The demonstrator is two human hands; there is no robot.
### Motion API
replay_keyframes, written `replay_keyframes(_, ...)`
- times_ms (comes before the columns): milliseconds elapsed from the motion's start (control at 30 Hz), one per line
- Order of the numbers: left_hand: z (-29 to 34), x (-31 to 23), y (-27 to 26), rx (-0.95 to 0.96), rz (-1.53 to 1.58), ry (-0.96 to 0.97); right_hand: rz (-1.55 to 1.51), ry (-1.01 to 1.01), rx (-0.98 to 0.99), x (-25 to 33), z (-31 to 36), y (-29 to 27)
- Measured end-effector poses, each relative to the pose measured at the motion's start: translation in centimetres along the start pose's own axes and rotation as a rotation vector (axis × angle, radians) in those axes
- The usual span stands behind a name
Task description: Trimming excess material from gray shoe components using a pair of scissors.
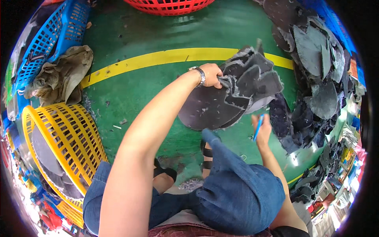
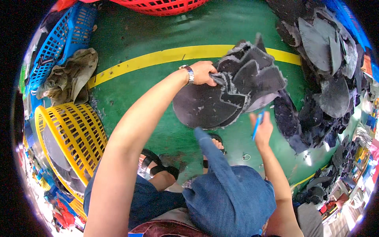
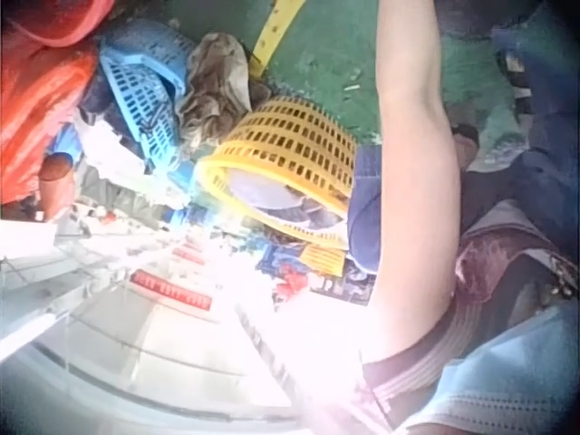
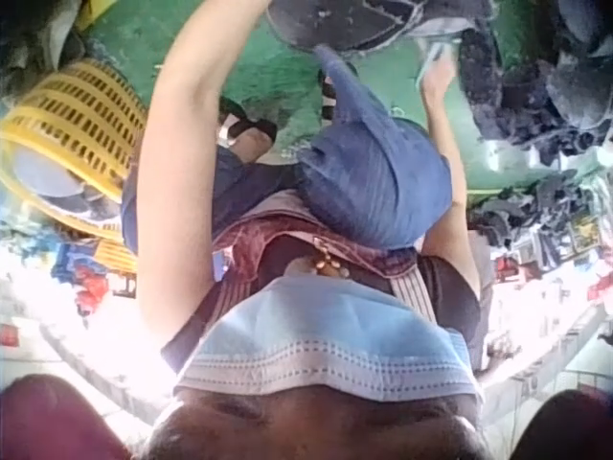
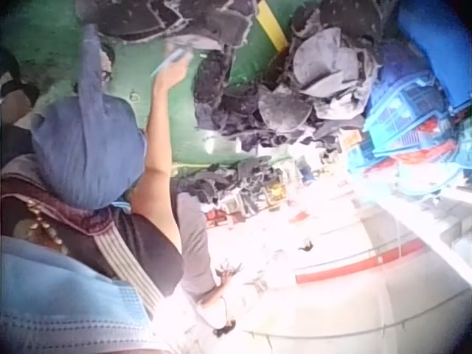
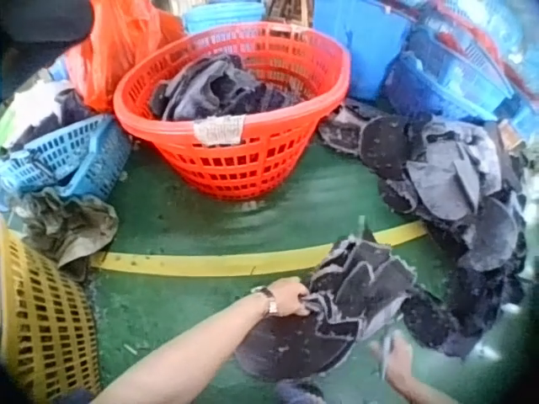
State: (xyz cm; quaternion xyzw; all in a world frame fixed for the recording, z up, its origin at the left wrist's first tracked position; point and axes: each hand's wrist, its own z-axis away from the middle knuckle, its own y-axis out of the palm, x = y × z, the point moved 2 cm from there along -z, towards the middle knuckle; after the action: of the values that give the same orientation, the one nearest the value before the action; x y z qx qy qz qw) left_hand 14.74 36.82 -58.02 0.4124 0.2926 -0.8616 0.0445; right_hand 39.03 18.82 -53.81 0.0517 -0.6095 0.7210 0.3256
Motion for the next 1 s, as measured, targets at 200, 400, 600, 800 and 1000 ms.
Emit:
replay_keyframes(200,8.9,0.9,-3.4,0.411,-0.514,-0.135,0.148,0.036,-0.29,-8.2,-10.9,-0.5)
replay_keyframes(400,17.4,4.3,-2.4,0.396,-0.944,-0.121,0.45,-0.381,-0.091,-1.6,-14.8,1.1)
replay_keyframes(600,19.6,4.6,-3.3,0.228,-0.815,-0.172,0.214,-0.069,0.238,2.7,-3.4,-1.5)
replay_keyframes(800,20.3,4.5,-3.4,0.227,-0.794,-0.208,-0.11,-0.198,1.062,8.6,5.3,3.2)
replay_keyframes(1000,20.8,3.8,-2.9,0.253,-0.828,-0.185,-0.376,-0.224,1.211,15.6,5.2,9.1)
